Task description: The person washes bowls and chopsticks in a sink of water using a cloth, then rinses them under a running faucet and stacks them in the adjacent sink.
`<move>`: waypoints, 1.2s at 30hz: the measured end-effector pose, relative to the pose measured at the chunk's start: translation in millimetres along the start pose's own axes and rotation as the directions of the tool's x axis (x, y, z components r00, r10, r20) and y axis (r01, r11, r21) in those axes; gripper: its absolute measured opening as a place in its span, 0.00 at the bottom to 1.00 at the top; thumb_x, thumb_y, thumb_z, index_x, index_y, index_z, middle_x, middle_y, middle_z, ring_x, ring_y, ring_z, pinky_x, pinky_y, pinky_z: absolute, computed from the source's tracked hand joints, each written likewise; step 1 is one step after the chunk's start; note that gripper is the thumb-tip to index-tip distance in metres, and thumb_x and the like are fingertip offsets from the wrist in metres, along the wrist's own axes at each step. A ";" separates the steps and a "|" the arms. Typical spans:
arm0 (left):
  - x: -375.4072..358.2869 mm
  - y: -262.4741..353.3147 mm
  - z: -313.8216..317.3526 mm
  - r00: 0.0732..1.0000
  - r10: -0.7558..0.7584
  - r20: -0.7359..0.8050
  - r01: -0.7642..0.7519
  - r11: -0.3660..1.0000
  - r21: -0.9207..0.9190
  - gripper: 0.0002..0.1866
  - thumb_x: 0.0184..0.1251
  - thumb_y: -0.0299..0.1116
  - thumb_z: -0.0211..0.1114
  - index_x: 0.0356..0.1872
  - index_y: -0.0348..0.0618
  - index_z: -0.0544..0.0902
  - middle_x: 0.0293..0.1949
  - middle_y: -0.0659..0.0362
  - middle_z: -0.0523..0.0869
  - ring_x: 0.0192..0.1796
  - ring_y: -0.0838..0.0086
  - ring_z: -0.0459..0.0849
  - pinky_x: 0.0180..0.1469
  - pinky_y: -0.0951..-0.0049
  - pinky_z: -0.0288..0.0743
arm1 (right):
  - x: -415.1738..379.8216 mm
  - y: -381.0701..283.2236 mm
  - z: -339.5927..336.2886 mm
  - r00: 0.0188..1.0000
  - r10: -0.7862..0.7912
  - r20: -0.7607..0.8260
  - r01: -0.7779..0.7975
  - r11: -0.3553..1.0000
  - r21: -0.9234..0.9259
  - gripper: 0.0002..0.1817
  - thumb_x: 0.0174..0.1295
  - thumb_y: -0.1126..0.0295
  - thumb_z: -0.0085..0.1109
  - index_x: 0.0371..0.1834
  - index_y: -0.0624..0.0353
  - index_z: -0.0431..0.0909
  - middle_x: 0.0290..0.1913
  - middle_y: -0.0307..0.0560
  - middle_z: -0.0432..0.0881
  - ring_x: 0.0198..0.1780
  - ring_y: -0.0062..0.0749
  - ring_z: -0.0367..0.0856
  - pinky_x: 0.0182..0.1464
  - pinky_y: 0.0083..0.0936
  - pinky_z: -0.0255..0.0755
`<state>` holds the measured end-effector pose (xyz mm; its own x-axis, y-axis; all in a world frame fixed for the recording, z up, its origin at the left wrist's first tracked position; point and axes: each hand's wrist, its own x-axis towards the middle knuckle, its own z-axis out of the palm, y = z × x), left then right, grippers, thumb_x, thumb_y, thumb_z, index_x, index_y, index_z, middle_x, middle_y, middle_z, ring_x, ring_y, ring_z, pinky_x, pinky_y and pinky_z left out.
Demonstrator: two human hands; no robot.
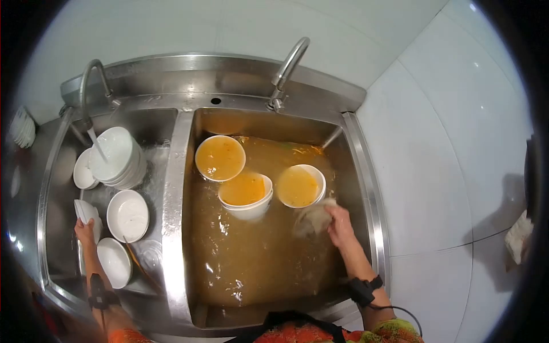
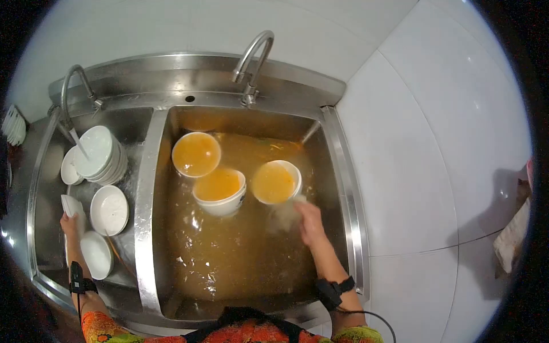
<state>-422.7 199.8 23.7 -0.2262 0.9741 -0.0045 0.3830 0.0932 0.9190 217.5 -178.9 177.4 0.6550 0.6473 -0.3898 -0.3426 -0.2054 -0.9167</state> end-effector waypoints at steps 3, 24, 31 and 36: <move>-13.4 -3.5 20.6 0.968 0.176 -0.179 -0.058 0.850 0.524 0.21 0.47 0.27 0.63 0.43 0.25 0.75 0.31 0.51 0.82 0.36 0.71 0.80 0.43 0.74 0.70 | 30.1 -38.8 23.2 0.976 -0.216 0.009 0.216 0.974 -0.067 0.13 0.57 0.68 0.53 0.41 0.66 0.77 0.37 0.44 0.81 0.38 0.28 0.79 0.42 0.26 0.72; -329.4 244.6 248.0 0.257 -0.308 0.916 0.457 0.874 0.165 0.10 0.65 0.35 0.56 0.42 0.41 0.77 0.33 0.60 0.81 0.28 0.75 0.80 0.30 0.78 0.73 | 112.0 84.3 46.3 0.859 -0.137 0.494 0.445 -0.278 -0.851 0.19 0.45 0.65 0.62 0.39 0.62 0.75 0.39 0.55 0.79 0.43 0.47 0.79 0.44 0.40 0.73; -337.6 181.6 345.8 0.244 -0.482 0.842 0.833 0.548 0.072 0.24 0.60 0.43 0.57 0.55 0.45 0.67 0.46 0.53 0.75 0.42 0.67 0.79 0.35 0.64 0.74 | 110.1 9.2 41.8 0.848 -0.238 0.474 0.516 0.161 -0.842 0.21 0.41 0.67 0.63 0.40 0.66 0.78 0.37 0.62 0.80 0.42 0.51 0.80 0.42 0.39 0.74; -344.4 188.6 350.5 0.288 -0.425 0.858 0.824 0.566 0.004 0.22 0.59 0.42 0.59 0.51 0.43 0.69 0.45 0.55 0.76 0.40 0.68 0.80 0.35 0.68 0.73 | 157.1 -10.6 5.5 0.937 -0.150 0.315 0.333 0.653 -0.680 0.17 0.43 0.73 0.60 0.39 0.65 0.79 0.37 0.53 0.82 0.38 0.39 0.82 0.41 0.30 0.74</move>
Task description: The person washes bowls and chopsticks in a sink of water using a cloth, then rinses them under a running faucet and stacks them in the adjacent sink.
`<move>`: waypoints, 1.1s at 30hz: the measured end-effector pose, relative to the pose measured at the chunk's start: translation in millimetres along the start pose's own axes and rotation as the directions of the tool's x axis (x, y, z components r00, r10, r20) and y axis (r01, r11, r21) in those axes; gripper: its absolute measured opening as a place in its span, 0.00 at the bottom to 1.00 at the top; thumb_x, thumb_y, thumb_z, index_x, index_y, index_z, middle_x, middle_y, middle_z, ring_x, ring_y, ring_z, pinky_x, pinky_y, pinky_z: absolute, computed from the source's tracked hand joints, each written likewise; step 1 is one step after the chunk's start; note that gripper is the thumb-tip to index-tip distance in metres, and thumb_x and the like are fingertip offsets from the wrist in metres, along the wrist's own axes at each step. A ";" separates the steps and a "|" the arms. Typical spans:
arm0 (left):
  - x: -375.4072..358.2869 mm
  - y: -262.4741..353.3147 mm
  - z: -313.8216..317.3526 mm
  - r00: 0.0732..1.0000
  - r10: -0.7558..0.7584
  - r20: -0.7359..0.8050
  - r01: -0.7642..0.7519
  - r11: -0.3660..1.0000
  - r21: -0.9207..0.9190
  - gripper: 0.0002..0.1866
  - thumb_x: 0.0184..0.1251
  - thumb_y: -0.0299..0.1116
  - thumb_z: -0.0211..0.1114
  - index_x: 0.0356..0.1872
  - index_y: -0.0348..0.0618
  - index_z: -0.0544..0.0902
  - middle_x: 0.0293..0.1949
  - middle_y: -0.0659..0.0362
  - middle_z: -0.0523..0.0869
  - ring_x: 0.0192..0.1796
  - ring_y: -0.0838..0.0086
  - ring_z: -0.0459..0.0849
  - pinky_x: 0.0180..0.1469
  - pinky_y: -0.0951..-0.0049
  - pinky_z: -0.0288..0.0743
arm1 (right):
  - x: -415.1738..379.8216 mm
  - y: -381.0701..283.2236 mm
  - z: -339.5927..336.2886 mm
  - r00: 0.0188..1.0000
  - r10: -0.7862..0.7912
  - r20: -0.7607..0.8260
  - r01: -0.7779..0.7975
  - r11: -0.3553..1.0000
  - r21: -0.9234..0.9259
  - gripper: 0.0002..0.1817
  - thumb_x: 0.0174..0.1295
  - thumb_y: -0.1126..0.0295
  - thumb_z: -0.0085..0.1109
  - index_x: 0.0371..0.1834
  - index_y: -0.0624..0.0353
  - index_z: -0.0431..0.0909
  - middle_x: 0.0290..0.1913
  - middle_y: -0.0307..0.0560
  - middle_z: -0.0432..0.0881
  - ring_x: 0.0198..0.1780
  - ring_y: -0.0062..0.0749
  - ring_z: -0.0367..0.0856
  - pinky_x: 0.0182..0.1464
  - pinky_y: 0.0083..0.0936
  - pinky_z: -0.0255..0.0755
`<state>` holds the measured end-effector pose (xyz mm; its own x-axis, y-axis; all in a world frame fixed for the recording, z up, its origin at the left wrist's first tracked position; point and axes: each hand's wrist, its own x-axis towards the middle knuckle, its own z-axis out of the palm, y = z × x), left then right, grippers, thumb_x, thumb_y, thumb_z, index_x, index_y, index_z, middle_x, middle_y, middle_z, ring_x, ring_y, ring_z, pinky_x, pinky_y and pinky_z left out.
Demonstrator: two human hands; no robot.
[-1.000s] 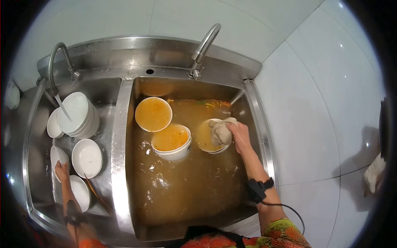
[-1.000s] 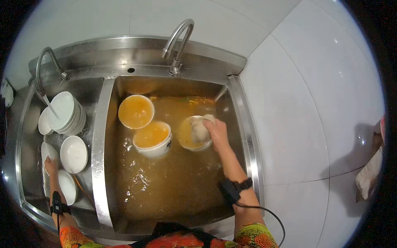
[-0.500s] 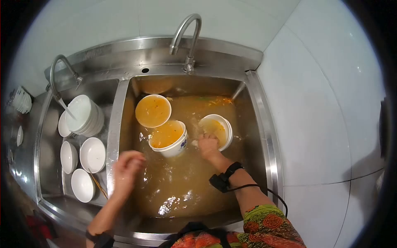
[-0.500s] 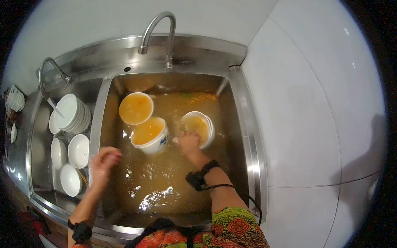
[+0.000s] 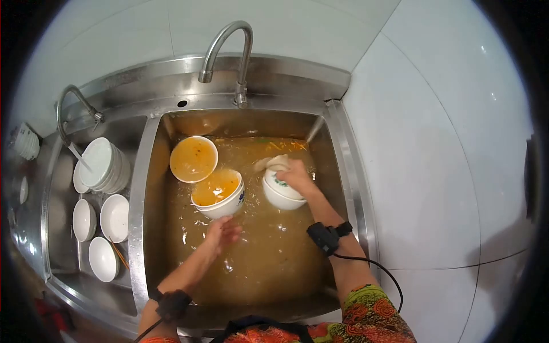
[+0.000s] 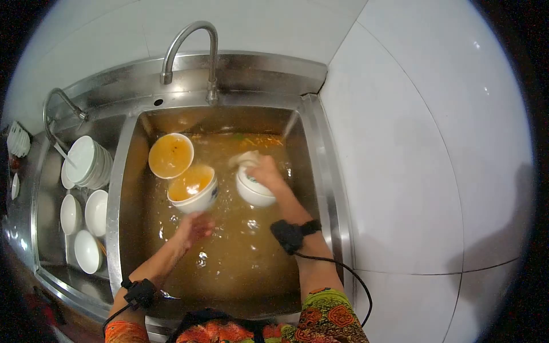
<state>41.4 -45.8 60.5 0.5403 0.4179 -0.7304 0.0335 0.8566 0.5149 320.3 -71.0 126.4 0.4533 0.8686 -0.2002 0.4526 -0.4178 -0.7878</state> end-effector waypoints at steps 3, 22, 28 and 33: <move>9.0 1.2 7.6 0.999 0.048 0.022 -0.048 0.999 0.012 0.20 0.58 0.42 0.60 0.48 0.43 0.70 0.44 0.56 0.77 0.40 0.70 0.80 0.35 0.70 0.73 | 4.8 23.6 -22.5 0.998 0.016 -0.057 0.012 0.889 0.458 0.15 0.44 0.78 0.58 0.39 0.65 0.79 0.37 0.45 0.82 0.36 0.30 0.81 0.41 0.25 0.74; -103.3 3.1 42.4 0.981 0.057 0.185 -0.052 0.998 -0.033 0.38 0.57 0.62 0.55 0.64 0.51 0.61 0.62 0.51 0.65 0.60 0.56 0.69 0.50 0.45 0.71 | -168.0 -32.2 99.5 0.952 -0.217 0.216 0.057 0.819 0.572 0.21 0.51 0.72 0.59 0.49 0.66 0.70 0.41 0.51 0.78 0.41 0.30 0.78 0.44 0.30 0.73; -39.8 -63.8 -39.1 0.996 0.028 0.085 -0.005 0.964 -0.268 0.20 0.55 0.36 0.57 0.51 0.51 0.68 0.45 0.55 0.75 0.46 0.62 0.76 0.47 0.53 0.76 | -176.4 -18.2 127.0 0.754 -0.127 0.645 0.024 0.986 0.167 0.19 0.58 0.58 0.54 0.46 0.61 0.74 0.41 0.52 0.79 0.39 0.42 0.79 0.43 0.36 0.73; -80.6 -44.4 -0.7 0.989 0.135 0.062 -0.137 0.990 0.019 0.30 0.56 0.40 0.59 0.61 0.50 0.61 0.54 0.52 0.70 0.54 0.57 0.73 0.48 0.52 0.76 | -153.6 28.6 144.9 0.866 -0.003 0.500 0.398 0.609 -0.686 0.30 0.52 0.58 0.57 0.61 0.51 0.67 0.65 0.59 0.60 0.61 0.53 0.64 0.62 0.40 0.58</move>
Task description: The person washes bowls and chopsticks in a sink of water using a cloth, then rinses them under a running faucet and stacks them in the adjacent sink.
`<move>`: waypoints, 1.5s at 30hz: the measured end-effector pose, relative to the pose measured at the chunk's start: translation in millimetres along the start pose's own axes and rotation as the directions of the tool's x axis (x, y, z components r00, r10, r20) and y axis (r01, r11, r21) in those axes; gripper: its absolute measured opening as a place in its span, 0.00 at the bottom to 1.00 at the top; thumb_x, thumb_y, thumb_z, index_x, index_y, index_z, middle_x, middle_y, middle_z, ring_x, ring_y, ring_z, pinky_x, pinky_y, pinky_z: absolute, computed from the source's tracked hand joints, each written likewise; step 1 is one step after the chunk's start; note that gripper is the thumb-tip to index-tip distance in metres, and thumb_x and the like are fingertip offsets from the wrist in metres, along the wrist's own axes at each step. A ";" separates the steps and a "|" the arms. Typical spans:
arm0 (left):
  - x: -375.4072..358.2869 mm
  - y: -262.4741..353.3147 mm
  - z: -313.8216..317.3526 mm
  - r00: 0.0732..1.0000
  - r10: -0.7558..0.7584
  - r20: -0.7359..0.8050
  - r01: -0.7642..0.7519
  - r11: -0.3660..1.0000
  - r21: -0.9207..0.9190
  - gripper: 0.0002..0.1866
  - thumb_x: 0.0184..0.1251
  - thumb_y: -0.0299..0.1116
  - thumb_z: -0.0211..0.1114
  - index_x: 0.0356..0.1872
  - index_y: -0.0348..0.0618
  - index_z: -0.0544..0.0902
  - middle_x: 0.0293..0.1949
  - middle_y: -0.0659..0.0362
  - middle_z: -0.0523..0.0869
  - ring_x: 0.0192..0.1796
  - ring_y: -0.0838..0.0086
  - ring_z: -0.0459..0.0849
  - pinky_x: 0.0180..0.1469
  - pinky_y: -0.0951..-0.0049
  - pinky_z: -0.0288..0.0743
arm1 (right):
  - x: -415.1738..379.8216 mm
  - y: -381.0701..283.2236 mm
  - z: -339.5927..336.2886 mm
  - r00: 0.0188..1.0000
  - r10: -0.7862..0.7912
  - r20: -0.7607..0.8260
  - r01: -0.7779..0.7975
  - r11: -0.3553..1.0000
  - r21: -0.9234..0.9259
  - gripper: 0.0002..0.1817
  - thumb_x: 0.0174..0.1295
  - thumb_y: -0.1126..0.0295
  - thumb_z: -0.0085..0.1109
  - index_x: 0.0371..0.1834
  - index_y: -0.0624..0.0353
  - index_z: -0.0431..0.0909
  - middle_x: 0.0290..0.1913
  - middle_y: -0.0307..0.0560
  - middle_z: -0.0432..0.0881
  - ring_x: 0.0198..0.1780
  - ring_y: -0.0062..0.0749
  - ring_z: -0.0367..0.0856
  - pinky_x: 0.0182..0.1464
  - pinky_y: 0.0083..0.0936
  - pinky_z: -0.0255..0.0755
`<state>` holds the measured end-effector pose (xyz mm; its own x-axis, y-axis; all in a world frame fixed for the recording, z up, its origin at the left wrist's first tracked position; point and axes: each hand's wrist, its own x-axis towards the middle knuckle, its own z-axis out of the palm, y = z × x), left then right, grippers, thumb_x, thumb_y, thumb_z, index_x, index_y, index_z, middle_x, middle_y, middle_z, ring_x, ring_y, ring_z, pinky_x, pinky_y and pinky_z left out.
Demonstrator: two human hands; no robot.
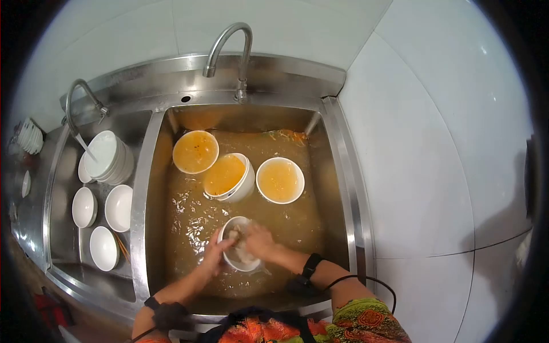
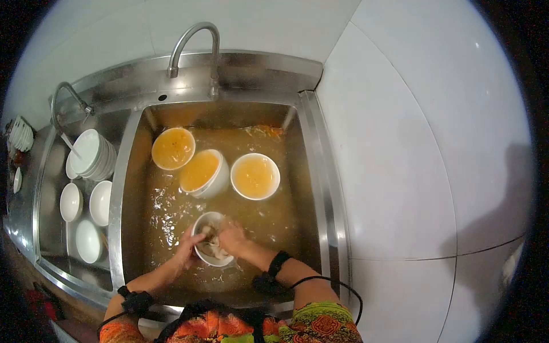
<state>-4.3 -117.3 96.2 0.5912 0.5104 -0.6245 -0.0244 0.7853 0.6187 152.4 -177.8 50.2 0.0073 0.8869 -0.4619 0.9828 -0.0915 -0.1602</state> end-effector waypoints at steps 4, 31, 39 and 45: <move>4.9 -10.9 -5.3 0.995 -0.065 0.082 0.064 0.998 0.017 0.41 0.55 0.60 0.58 0.66 0.52 0.56 0.62 0.51 0.65 0.60 0.53 0.69 0.48 0.44 0.75 | 4.7 -8.9 -20.8 0.978 0.194 0.072 -0.204 0.847 0.491 0.32 0.56 0.62 0.53 0.65 0.57 0.60 0.63 0.59 0.63 0.64 0.52 0.61 0.67 0.35 0.52; 7.6 24.0 -31.0 0.881 -0.454 0.133 0.374 0.840 0.392 0.31 0.42 0.35 0.56 0.53 0.36 0.69 0.42 0.45 0.78 0.41 0.56 0.81 0.32 0.53 0.81 | -21.2 -21.7 -68.8 0.825 -0.190 -0.533 0.467 0.760 0.452 0.24 0.44 0.68 0.65 0.48 0.56 0.72 0.46 0.52 0.70 0.49 0.48 0.71 0.46 0.42 0.70; 16.3 18.8 -29.5 0.900 -0.431 0.067 0.371 0.837 0.402 0.29 0.38 0.27 0.53 0.51 0.39 0.73 0.36 0.53 0.78 0.35 0.60 0.81 0.20 0.55 0.81 | -3.8 -23.6 -73.9 0.945 -0.128 -0.302 0.196 0.958 0.208 0.25 0.42 0.53 0.66 0.44 0.51 0.76 0.45 0.49 0.69 0.49 0.48 0.70 0.44 0.48 0.70; -1.2 45.7 -20.8 0.994 0.054 0.100 -0.097 0.856 0.508 0.38 0.37 0.21 0.54 0.61 0.46 0.68 0.41 0.53 0.78 0.42 0.66 0.80 0.39 0.68 0.78 | 2.6 38.9 -4.0 0.901 0.074 0.427 -0.431 0.261 0.864 0.30 0.51 0.54 0.62 0.57 0.52 0.70 0.58 0.50 0.68 0.57 0.44 0.70 0.45 0.52 0.72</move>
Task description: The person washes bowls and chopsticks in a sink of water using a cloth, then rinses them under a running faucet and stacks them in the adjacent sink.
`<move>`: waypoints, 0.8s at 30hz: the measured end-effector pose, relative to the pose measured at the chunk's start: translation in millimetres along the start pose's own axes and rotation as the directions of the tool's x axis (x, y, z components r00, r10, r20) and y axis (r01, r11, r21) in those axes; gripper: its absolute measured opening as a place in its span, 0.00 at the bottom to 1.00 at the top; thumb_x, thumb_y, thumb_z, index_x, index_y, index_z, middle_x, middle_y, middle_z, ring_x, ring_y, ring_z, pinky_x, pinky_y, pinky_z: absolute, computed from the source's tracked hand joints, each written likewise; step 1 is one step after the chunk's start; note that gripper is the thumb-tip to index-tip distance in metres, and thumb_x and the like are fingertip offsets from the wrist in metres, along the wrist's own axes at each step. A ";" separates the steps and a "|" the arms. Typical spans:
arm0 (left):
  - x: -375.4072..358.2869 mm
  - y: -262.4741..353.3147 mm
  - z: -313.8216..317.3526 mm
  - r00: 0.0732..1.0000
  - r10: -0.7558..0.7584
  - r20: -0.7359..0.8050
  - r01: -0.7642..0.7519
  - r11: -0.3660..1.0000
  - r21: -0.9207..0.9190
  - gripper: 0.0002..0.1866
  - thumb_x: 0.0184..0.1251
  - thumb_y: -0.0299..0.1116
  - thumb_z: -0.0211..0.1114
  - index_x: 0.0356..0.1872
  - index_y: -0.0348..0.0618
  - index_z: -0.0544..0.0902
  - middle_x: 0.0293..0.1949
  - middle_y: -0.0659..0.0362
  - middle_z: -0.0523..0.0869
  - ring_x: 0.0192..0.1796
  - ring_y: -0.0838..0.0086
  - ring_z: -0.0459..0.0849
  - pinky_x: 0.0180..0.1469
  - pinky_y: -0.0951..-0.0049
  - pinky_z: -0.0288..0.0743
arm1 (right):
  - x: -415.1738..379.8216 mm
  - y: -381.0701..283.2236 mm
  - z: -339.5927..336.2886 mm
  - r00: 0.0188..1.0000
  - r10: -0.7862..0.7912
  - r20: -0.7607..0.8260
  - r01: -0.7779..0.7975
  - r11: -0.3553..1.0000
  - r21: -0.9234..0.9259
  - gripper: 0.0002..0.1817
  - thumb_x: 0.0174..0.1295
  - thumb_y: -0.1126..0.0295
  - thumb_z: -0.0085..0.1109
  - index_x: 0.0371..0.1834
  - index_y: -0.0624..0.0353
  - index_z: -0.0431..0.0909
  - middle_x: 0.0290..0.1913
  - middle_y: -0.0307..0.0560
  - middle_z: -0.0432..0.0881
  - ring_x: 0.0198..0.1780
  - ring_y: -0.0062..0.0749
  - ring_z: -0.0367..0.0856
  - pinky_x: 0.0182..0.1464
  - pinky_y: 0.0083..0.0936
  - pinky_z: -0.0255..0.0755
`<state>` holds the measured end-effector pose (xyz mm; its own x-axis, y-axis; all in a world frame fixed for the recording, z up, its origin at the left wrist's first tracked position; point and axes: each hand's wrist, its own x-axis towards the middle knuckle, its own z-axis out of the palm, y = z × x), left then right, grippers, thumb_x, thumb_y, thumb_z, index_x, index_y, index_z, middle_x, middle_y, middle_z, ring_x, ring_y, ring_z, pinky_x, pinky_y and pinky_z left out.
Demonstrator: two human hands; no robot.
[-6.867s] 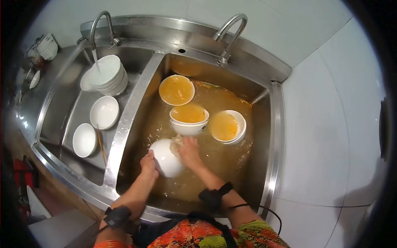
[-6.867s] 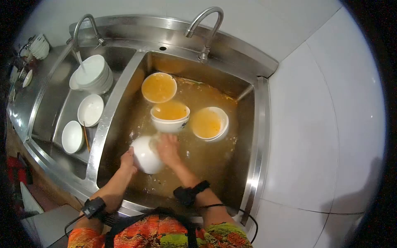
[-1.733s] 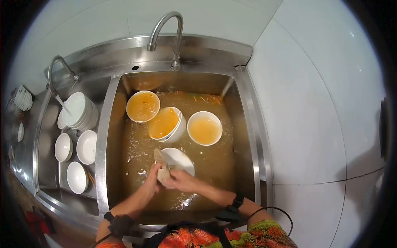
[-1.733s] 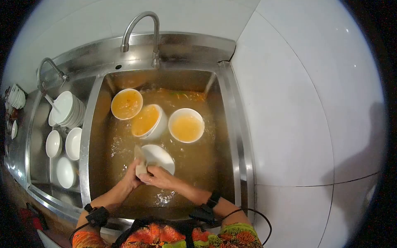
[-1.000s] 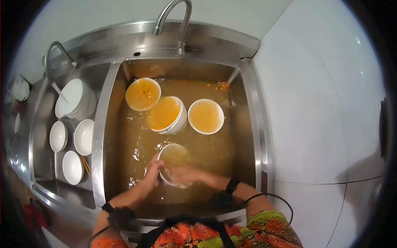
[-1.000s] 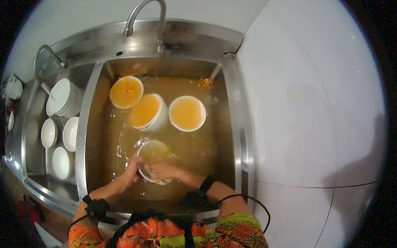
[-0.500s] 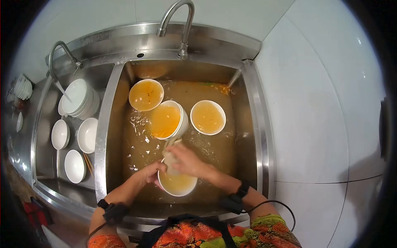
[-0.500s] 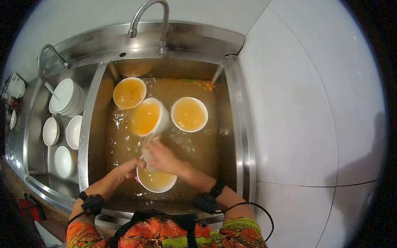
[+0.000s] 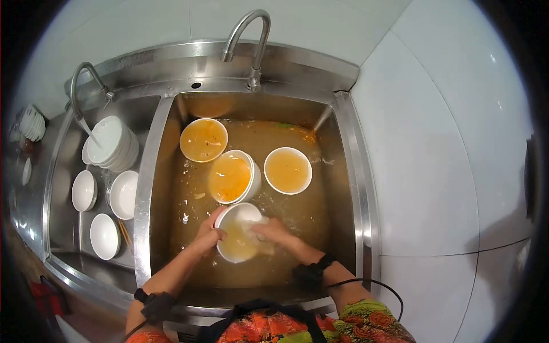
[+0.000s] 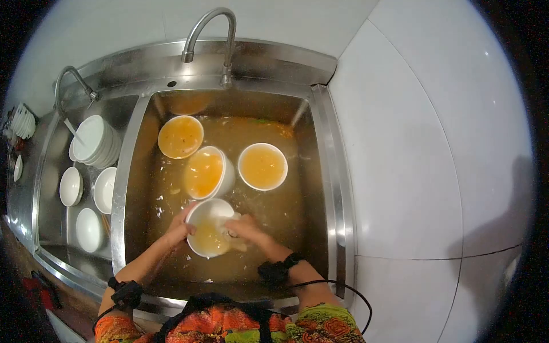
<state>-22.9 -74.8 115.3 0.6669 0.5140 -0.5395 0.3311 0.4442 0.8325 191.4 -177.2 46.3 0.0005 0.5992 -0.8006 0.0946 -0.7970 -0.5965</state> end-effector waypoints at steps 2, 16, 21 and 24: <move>-0.7 8.6 -0.2 0.964 0.231 -0.129 -0.217 0.969 0.118 0.41 0.35 0.18 0.54 0.63 0.45 0.66 0.46 0.53 0.77 0.47 0.68 0.77 0.47 0.73 0.72 | -11.6 14.2 27.6 0.998 0.002 0.066 -0.020 0.961 0.276 0.30 0.52 0.53 0.61 0.58 0.54 0.69 0.57 0.49 0.70 0.53 0.42 0.73 0.43 0.49 0.74; 2.3 23.3 -8.3 0.974 0.122 0.192 -0.152 0.977 0.149 0.32 0.40 0.25 0.60 0.56 0.41 0.70 0.46 0.58 0.76 0.50 0.72 0.74 0.56 0.75 0.66 | -76.3 -108.2 22.7 0.860 -0.508 -0.047 0.209 0.435 -0.876 0.10 0.48 0.66 0.58 0.30 0.61 0.81 0.35 0.57 0.81 0.34 0.45 0.82 0.35 0.37 0.75; 2.9 2.3 -8.9 0.991 0.130 0.026 -0.129 0.991 -0.028 0.32 0.39 0.21 0.56 0.56 0.39 0.72 0.44 0.59 0.79 0.47 0.73 0.76 0.52 0.77 0.69 | -58.9 -110.4 18.2 0.761 -0.648 -0.006 0.358 0.427 -0.830 0.15 0.47 0.61 0.60 0.35 0.60 0.79 0.38 0.63 0.79 0.34 0.53 0.81 0.35 0.41 0.75; -10.1 -3.6 -11.3 0.997 0.040 -0.062 -0.057 0.956 -0.289 0.33 0.38 0.20 0.52 0.56 0.39 0.72 0.45 0.58 0.79 0.47 0.72 0.77 0.52 0.76 0.70 | -30.3 -51.3 12.5 0.945 -0.298 -0.133 0.240 0.910 -0.338 0.21 0.50 0.54 0.59 0.42 0.57 0.78 0.35 0.61 0.80 0.34 0.51 0.82 0.26 0.37 0.77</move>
<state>-38.4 -73.3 116.3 0.6371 0.5761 -0.5121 0.0854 0.6076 0.7896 174.0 -155.4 100.4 0.1048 0.8142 -0.5711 0.4225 -0.5563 -0.7155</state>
